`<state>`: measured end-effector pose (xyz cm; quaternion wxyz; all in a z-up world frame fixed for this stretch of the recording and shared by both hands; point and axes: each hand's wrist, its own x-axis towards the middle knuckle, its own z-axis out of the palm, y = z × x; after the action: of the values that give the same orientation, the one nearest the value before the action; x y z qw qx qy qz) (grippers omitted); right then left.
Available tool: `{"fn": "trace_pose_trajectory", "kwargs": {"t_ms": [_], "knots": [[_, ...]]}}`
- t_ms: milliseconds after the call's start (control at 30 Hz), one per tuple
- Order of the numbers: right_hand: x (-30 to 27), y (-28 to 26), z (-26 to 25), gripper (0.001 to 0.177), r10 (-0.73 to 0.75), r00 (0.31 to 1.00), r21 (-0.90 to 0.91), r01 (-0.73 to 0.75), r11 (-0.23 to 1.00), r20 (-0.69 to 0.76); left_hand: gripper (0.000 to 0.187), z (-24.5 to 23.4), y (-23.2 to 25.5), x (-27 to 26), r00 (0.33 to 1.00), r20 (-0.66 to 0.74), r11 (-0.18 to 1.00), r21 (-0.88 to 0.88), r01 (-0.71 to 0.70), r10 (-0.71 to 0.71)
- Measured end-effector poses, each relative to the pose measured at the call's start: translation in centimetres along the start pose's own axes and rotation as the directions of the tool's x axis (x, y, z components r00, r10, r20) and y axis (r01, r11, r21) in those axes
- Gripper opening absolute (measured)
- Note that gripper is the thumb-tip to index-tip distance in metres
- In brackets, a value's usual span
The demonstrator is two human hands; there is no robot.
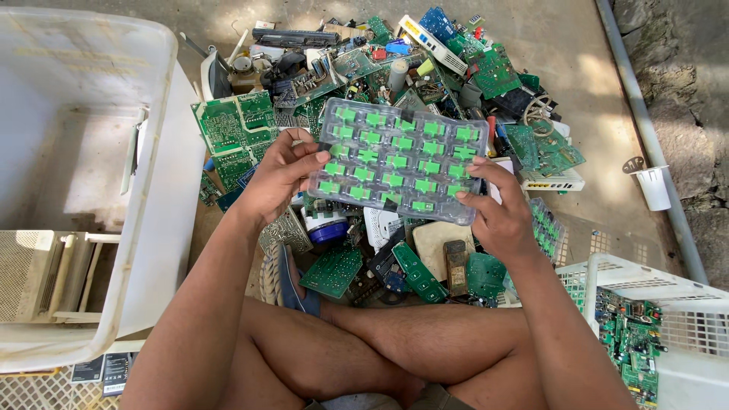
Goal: The person sorts various printed circuit boards, router components, and electronic devices by picking them up from a large pile on the ground and placing selected components into plastic storage bins or sorting trays.
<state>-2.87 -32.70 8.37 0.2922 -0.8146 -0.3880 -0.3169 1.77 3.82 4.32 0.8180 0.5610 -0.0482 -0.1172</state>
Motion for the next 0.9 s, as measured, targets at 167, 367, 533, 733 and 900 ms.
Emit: {"fn": "trace_pose_trajectory", "kwargs": {"t_ms": [167, 367, 533, 733, 900], "knots": [[0.5, 0.9, 0.7, 0.021, -0.156, 0.972, -0.155, 0.129, 0.979, -0.176, 0.046, 0.9, 0.1, -0.7, 0.979, -0.082, 0.982, -0.057, 0.181, -0.185], [-1.3, 1.7, 0.0, 0.068, 0.596, 0.802, 0.101, -0.596, 0.797, 0.038, 0.021, 0.8, 3.2, -1.5, 0.993, 0.049, 0.973, -0.202, 0.111, -0.103], [1.1, -0.2, -0.8, 0.083, 0.813, 0.140, -0.347, -0.854, 0.388, 0.565, 0.035, -4.1, 7.7, -1.9, 0.967, -0.249, 0.934, -0.328, -0.143, 0.060], [-1.7, 1.7, 1.0, 0.084, 0.718, -0.078, -0.497, -0.773, 0.394, 0.692, 0.014, -18.3, 13.7, -7.0, 0.683, -0.722, 0.915, -0.194, -0.353, 0.110], [-1.6, 1.1, 1.8, 0.079, 0.719, -0.081, -0.500, -0.772, 0.393, 0.690, 0.017, -32.0, 11.7, -11.5, 0.454, -0.891, 0.900, -0.175, -0.399, 0.028]]}}
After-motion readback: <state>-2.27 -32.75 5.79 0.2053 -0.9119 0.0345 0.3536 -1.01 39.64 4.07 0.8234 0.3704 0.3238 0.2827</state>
